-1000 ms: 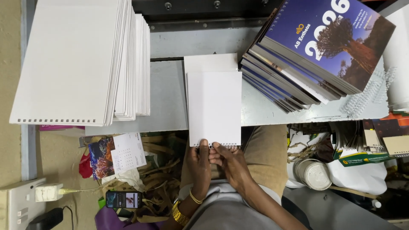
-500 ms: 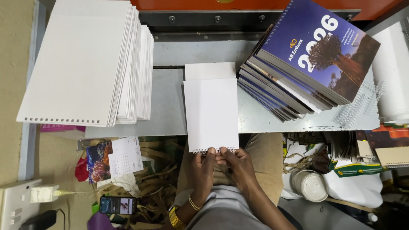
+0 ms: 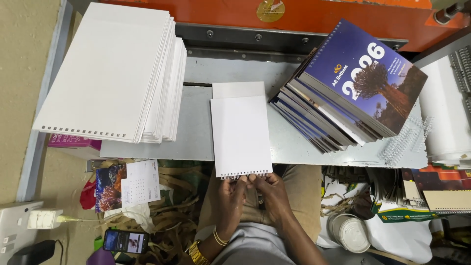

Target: The person sits on the floor and assembles spiral-bound notebooks by hand. They insert a metal spiral coil into the punched holes of a stack of white pages, then place a printed cover sheet on top and secure the binding.

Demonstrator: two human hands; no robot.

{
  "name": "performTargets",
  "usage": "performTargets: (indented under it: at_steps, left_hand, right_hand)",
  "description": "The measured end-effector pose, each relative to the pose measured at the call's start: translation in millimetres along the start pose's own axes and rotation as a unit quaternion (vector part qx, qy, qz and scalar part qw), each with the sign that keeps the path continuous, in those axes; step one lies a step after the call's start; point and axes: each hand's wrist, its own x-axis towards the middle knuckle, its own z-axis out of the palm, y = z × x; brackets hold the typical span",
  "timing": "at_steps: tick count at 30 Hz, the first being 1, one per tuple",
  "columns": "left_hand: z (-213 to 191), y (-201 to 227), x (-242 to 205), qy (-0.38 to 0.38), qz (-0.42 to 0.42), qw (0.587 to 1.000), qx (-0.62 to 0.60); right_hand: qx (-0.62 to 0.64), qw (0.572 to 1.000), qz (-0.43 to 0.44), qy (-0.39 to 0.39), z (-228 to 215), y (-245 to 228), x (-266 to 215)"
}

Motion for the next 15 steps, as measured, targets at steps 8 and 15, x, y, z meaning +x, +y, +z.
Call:
performTargets:
  at_steps: [8,15]
  left_hand:
    - [1,-3,1,0.005,-0.060,0.997,-0.054]
    - [4,10,-2,0.011,-0.069,0.996,-0.050]
  right_hand:
    - [0.119,0.990,0.061,0.054,11,8,-2]
    - [0.124,0.991,0.020,0.048,20,1,-14]
